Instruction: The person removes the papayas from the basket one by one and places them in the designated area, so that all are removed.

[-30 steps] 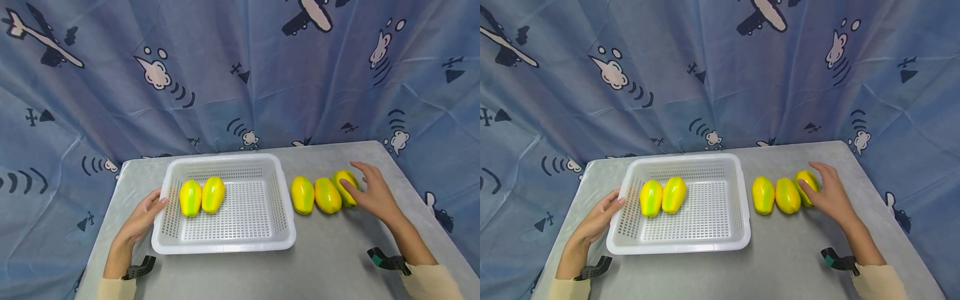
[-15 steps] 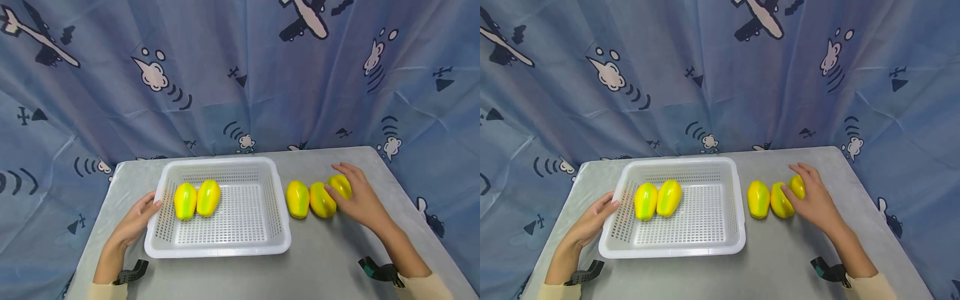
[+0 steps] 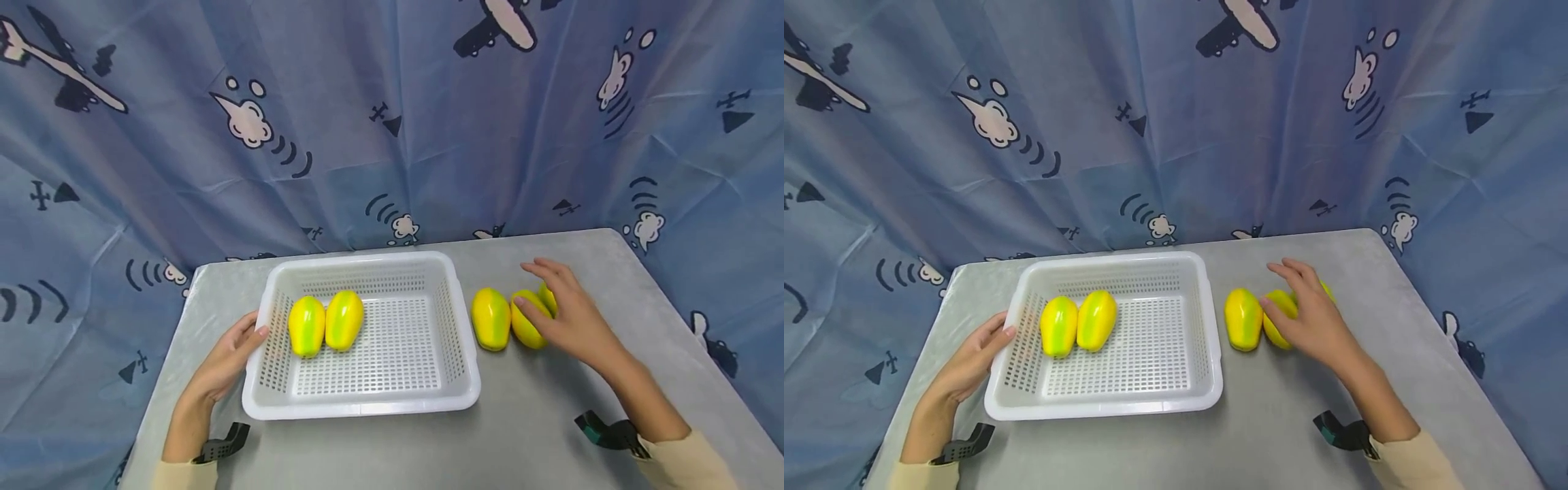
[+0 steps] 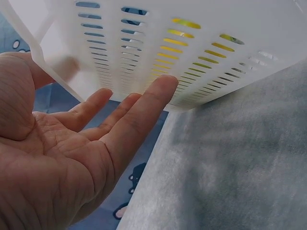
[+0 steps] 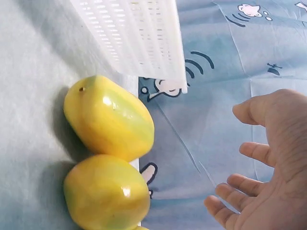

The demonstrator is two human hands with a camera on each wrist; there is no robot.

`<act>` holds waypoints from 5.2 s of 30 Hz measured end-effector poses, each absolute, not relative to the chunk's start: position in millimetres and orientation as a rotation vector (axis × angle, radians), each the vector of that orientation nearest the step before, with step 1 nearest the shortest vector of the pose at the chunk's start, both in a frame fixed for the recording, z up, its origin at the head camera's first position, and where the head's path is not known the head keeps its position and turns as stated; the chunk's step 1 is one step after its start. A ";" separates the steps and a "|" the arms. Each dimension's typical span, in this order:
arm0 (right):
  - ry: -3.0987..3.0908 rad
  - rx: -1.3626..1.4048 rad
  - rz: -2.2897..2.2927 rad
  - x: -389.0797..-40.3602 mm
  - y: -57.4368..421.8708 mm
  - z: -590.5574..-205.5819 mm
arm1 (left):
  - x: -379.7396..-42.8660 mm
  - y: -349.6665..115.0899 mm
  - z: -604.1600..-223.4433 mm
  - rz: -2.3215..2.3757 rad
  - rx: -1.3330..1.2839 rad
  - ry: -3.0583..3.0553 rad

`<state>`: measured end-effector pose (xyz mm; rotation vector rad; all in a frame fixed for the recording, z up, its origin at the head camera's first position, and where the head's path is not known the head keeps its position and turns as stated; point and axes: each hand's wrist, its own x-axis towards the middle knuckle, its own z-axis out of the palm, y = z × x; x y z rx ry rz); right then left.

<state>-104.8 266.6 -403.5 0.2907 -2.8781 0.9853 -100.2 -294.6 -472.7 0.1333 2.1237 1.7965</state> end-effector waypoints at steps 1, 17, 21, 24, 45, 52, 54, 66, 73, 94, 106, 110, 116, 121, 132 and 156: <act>-2.881 0.299 0.988 -105.3 264.8 -403.7 | -99.9 -294.2 -473.0 1.796 0.133 2.124; -2.938 0.418 0.944 -116.5 239.0 -384.0 | -98.8 -295.1 -471.8 1.800 0.117 2.123; -2.927 0.446 0.956 -117.6 234.9 -382.5 | -98.8 -293.5 -471.9 1.792 0.104 2.132; -2.898 0.479 0.981 -118.0 231.8 -382.0 | -99.5 -293.4 -472.0 1.783 0.103 2.139; -2.923 0.746 0.951 -129.7 203.6 -376.9 | -104.9 -292.3 -470.7 1.799 0.141 2.130; -2.997 0.795 0.911 -134.9 191.1 -370.1 | -105.8 -291.7 -470.2 1.799 0.151 2.120; -2.995 0.817 0.896 -136.1 188.1 -368.6 | -105.0 -292.2 -470.0 1.801 0.155 2.121; -2.919 0.975 0.968 -143.0 176.8 -365.1 | -102.3 -293.3 -471.9 1.807 0.169 2.127; -2.872 1.056 1.035 -148.0 171.6 -364.4 | -104.6 -292.7 -471.6 1.800 0.139 2.129; -2.922 1.288 0.912 -154.1 120.4 -369.9 | -106.1 -296.7 -469.6 1.802 0.154 2.122; -2.915 1.412 0.846 -159.6 87.2 -369.9 | -104.9 -297.7 -470.6 1.813 0.158 2.125; -2.936 1.429 0.821 -160.6 78.9 -374.5 | -105.6 -296.7 -471.9 1.815 0.173 2.112; -2.968 1.448 0.822 -163.2 68.8 -382.3 | -107.0 -293.5 -473.3 1.810 0.174 2.105; -2.975 1.498 0.821 -167.3 57.6 -389.5 | -105.5 -295.2 -471.4 1.801 0.159 2.119; -3.023 1.533 0.697 -177.8 30.4 -403.7 | -106.1 -297.5 -470.7 1.811 0.163 2.111; -3.059 1.460 0.418 -180.1 21.3 -430.1 | -104.6 -294.6 -471.1 1.807 0.154 2.113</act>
